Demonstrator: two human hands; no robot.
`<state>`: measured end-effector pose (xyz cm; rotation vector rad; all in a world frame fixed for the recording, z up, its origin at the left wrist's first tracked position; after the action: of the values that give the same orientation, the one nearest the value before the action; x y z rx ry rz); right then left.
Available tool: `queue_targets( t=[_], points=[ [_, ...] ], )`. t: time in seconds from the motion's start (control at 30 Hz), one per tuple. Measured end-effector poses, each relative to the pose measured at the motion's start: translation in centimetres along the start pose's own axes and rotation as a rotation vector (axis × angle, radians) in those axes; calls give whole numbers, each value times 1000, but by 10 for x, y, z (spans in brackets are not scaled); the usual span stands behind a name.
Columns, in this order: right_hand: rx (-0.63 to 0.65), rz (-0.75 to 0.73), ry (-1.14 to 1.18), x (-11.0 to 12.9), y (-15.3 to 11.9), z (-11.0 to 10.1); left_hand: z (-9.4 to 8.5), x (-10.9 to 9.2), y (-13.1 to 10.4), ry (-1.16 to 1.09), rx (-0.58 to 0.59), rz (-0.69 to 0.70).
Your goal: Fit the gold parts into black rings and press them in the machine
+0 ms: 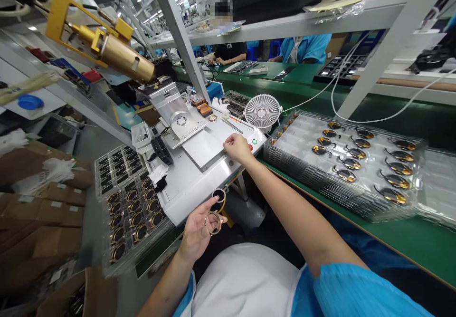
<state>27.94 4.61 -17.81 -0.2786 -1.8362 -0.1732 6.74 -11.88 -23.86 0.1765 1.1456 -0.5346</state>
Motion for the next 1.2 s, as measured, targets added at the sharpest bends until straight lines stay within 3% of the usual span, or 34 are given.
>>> queue_targets(
  t=[0.1, 0.2, 0.27, 0.4, 0.5, 0.63, 0.73, 0.87, 0.97, 1.1, 1.2],
  points=[
    [-53, 25, -50, -5, 2, -7, -9, -4, -8, 38, -36, 23],
    [-94, 9, -43, -15, -22, -16, -11, -8, -13, 144, -28, 64],
    [-10, -27, 61, -23, -51, -8, -9, -11, -13, 292, -32, 126],
    [315, -22, 386, -38, -126, 31, 10, -14, -7, 633, -17, 269],
    [275, 7, 535, -46, -153, 36, 25, -9, 1, 747, 31, 287],
    [217, 71, 645, -51, -154, 24, 33, -6, 5, 658, 79, 234],
    [267, 117, 672, -49, -152, 17, 30, -13, 5, 523, 62, 231],
    [284, 177, 651, -50, -154, 14, 27, -18, 6, 522, 98, 251],
    [255, 201, 631, -53, -153, 12, 30, -18, 5, 673, 166, 327],
    [330, 240, 638, -56, -153, 14, 41, -12, 0, 1080, 281, 522],
    [339, 259, 658, -58, -154, 13, 42, -6, 0, 1208, 323, 520]
  ],
)
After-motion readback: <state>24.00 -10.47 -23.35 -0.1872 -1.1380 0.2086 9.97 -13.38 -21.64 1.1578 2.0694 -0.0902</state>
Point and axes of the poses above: each hand's wrist, its own y-axis towards the middle knuckle, its own z-axis out of the palm, x = y × z, the point moved 8 cm from there along y, towards the middle knuckle, and after that the axes turned 3 degrees about y, right-handed, at the moved point
